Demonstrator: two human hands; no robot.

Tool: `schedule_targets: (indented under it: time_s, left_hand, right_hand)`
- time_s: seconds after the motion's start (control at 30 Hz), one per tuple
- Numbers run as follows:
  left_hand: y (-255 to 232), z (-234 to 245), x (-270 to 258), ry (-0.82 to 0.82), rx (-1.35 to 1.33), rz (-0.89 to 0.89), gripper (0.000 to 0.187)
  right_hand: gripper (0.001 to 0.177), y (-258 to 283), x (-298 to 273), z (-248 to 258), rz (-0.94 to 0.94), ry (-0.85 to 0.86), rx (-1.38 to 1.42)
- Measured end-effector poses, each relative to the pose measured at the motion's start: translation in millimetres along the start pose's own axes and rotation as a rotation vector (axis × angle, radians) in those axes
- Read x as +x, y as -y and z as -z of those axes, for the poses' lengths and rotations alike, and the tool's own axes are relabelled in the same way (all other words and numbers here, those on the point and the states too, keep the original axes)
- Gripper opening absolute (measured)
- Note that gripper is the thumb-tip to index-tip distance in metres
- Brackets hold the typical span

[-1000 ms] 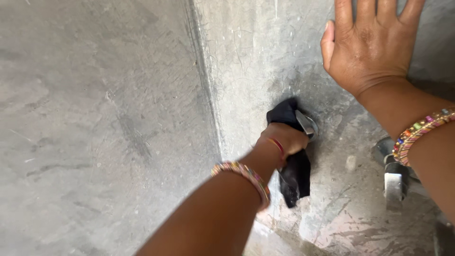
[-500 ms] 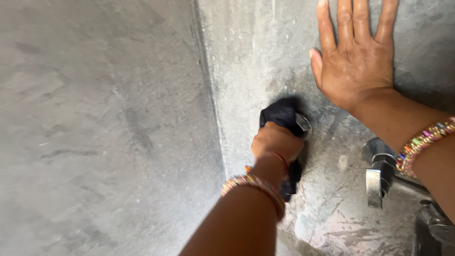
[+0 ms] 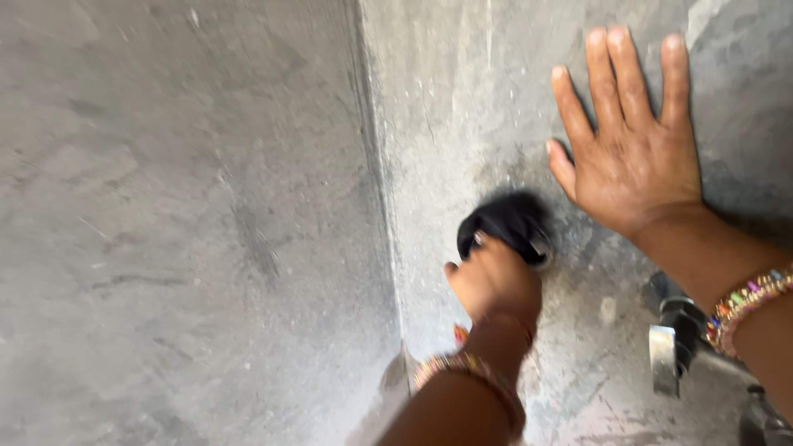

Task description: The person uses a dark cloth to wipe a gray concrete wall around a metal shower fixture. They repeatedly wet the cloth under the running tap and scrub the wall surface in circular and vertical motions.

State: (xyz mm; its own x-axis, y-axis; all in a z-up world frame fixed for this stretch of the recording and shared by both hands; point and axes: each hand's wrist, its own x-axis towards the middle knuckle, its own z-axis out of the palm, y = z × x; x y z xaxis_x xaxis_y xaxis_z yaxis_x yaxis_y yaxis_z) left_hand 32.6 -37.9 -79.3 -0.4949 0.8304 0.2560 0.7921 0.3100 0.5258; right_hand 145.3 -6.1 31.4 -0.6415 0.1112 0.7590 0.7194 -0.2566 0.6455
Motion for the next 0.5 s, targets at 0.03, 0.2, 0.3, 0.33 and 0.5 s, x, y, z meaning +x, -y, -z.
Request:
schedule_targets:
  time_s: [0.03,0.2,0.3,0.33,0.5]
  left_hand:
    - [2,-2,-7,-0.057,0.031,-0.054,0.056]
    - [6,-13,-2,-0.077,0.052,-0.134,0.051]
    - [17,2,4,0.12,-0.144,-0.145,0.041]
    - [25,14,9,0.236,-0.112,-0.263,0.05]
    - [57,98,66,0.434,0.238,-0.456,0.078]
  right_hand:
    - [0.069,-1,1,2,-0.003,-0.003,-0.003]
    - [0.062,1,8,0,-0.128,-0.143,1.235]
    - [0.072,4,2,5,-0.016,0.013,-0.052]
    - [0.073,4,2,7,0.004,0.067,-0.028]
    - [0.072,4,7,-1,0.008,0.17,0.017]
